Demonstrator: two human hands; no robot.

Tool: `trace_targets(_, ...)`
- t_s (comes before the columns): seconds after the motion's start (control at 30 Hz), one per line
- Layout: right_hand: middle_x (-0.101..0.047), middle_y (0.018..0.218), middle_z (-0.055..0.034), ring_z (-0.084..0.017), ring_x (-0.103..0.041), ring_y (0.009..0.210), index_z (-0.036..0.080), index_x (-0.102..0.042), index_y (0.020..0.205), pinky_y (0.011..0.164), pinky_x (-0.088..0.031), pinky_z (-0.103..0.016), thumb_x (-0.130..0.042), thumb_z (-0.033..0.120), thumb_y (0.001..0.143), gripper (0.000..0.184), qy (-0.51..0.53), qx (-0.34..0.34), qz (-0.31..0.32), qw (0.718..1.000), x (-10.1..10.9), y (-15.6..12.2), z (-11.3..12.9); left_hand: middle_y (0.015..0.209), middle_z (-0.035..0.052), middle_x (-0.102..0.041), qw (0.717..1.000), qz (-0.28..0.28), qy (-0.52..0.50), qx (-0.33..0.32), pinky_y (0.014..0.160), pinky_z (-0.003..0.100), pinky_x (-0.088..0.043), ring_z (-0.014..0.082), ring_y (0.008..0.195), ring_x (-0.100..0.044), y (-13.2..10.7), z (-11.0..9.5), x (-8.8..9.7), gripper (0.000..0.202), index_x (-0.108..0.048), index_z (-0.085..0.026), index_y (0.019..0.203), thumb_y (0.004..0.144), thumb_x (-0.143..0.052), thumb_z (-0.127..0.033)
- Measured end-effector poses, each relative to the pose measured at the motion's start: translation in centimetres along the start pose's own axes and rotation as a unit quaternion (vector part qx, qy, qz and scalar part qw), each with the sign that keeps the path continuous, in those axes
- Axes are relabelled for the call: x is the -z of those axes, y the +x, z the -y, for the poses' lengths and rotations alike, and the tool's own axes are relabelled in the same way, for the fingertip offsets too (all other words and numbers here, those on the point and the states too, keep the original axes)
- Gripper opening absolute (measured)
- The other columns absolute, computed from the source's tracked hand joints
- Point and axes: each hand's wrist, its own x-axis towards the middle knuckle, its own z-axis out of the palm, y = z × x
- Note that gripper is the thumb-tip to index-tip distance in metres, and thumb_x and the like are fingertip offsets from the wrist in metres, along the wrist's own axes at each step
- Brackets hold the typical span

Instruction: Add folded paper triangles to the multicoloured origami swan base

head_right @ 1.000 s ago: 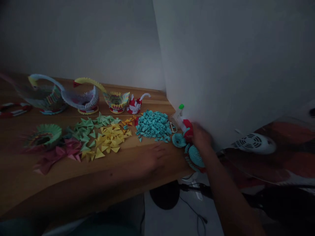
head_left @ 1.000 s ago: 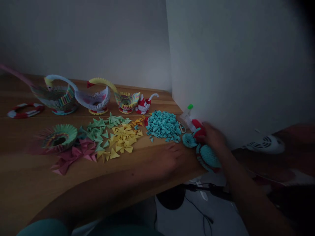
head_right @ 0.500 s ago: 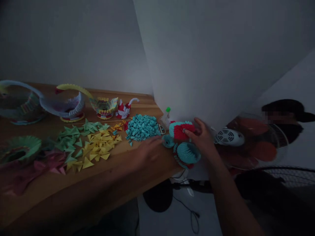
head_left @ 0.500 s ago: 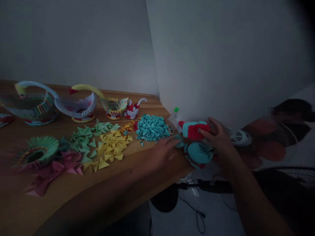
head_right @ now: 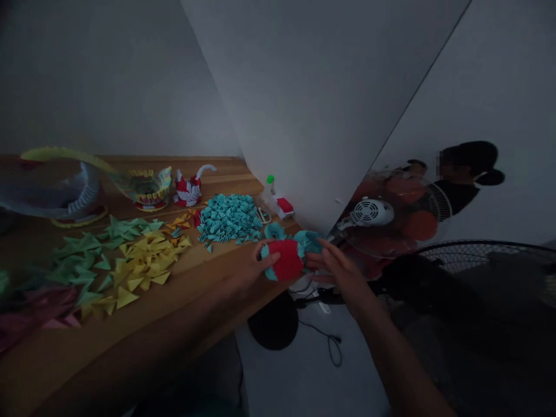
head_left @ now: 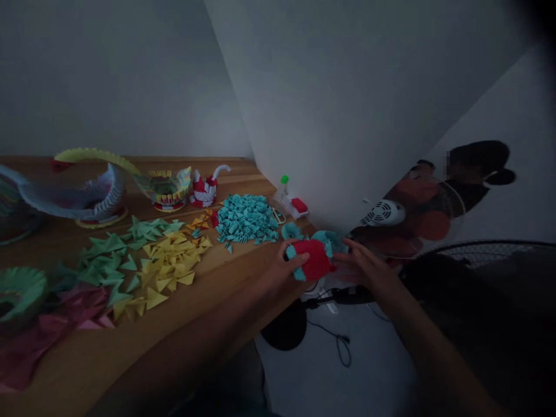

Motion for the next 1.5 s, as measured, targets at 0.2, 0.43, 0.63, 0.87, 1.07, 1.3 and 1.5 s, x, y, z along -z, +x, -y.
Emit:
trace_targets(0.2, -0.071, 0.115, -0.0102, -0.027, -0.069, 0.099, 0.027, -0.055, 0.131, 0.069, -0.06, -0.038, -0.065, 0.049, 0.083, 0.054, -0.07, 0.089, -0.004, 0.994, 0.1, -1.0, -1.1, 0.129, 0.0103, -0.058, 0.989, 0.067, -0.099, 0.082, 0.087, 0.038, -0.054, 0.0258, 0.114, -0.058, -0.4, 0.4, 0.1, 0.045, -0.052, -0.019, 0.122, 0.092, -0.049, -0.052)
trace_targets(0.43, -0.074, 0.099, -0.0054, -0.019, -0.069, 0.076, 0.026, -0.047, 0.14, 0.061, -0.058, -0.032, -0.071, 0.037, 0.077, 0.068, -0.101, 0.058, 0.098, 0.988, -2.0, -1.5, -0.4, 0.111, 0.0087, -0.067, 0.972, 0.113, -0.099, 0.18, 0.069, 0.032, -0.054, 0.0229, 0.093, -0.065, -0.6, 0.7, 0.2, 0.059, -0.056, -0.02, 0.126, 0.092, -0.037, -0.064)
trace_targets(0.63, -0.067, 0.063, 0.0033, -0.013, -0.058, 0.051, 0.02, -0.057, 0.131, 0.047, -0.05, -0.025, -0.071, 0.039, 0.076, 0.06, -0.121, 0.046, 0.054, 0.99, -2.5, -0.9, 0.2, 0.13, 0.0115, -0.059, 0.969, 0.103, -0.148, 0.17, 0.078, 0.034, -0.055, 0.0232, 0.106, -0.063, -0.9, 0.5, -0.5, 0.046, -0.045, -0.021, 0.135, 0.098, -0.034, -0.047)
trace_targets(0.87, -0.076, 0.086, -0.0058, -0.021, -0.07, 0.072, 0.024, -0.064, 0.123, 0.043, -0.049, -0.023, -0.066, 0.044, 0.079, 0.048, -0.122, 0.106, -0.017, 0.987, -1.2, -0.8, 1.9, 0.122, 0.0108, -0.062, 0.957, 0.132, -0.166, 0.2, 0.066, 0.031, -0.054, 0.0216, 0.089, -0.066, -1.1, 0.7, 0.7, 0.047, -0.049, -0.021, 0.129, 0.095, -0.04, -0.052)
trace_targets(1.07, -0.068, 0.122, -0.0075, -0.028, -0.066, 0.107, 0.029, -0.064, 0.125, 0.085, -0.057, -0.04, -0.069, 0.047, 0.079, 0.05, -0.234, 0.158, 0.122, 0.951, 1.0, -1.0, 2.3, 0.089, 0.0097, -0.069, 0.93, 0.192, -0.183, 0.253, 0.053, 0.024, -0.046, 0.0187, 0.071, -0.066, -0.2, 1.1, 1.6, 0.08, -0.06, -0.015, 0.114, 0.086, -0.019, -0.078)
trace_targets(1.3, -0.067, 0.116, -0.01, -0.029, -0.06, 0.111, 0.026, -0.069, 0.113, 0.097, -0.046, -0.045, -0.069, 0.054, 0.079, 0.044, -0.356, 0.257, 0.228, 0.869, -0.5, -0.8, 2.7, 0.087, 0.014, -0.069, 0.885, 0.305, -0.178, 0.302, 0.05, 0.03, -0.047, 0.0264, 0.069, -0.065, 0.5, 3.3, 2.4, 0.103, -0.055, -0.011, 0.122, 0.07, -0.017, -0.092)
trace_targets(1.5, -0.068, 0.106, -0.0051, -0.025, -0.062, 0.098, 0.026, -0.068, 0.103, 0.085, -0.049, -0.038, -0.068, 0.046, 0.081, 0.03, -0.378, 0.199, 0.2, 0.882, -0.5, 0.0, 2.8, 0.132, 0.0123, -0.057, 0.982, 0.172, 0.024, 0.075, 0.096, 0.047, -0.047, 0.0286, 0.117, -0.054, -0.1, 0.7, 1.9, 0.076, -0.051, -0.02, 0.13, 0.087, -0.023, -0.076)
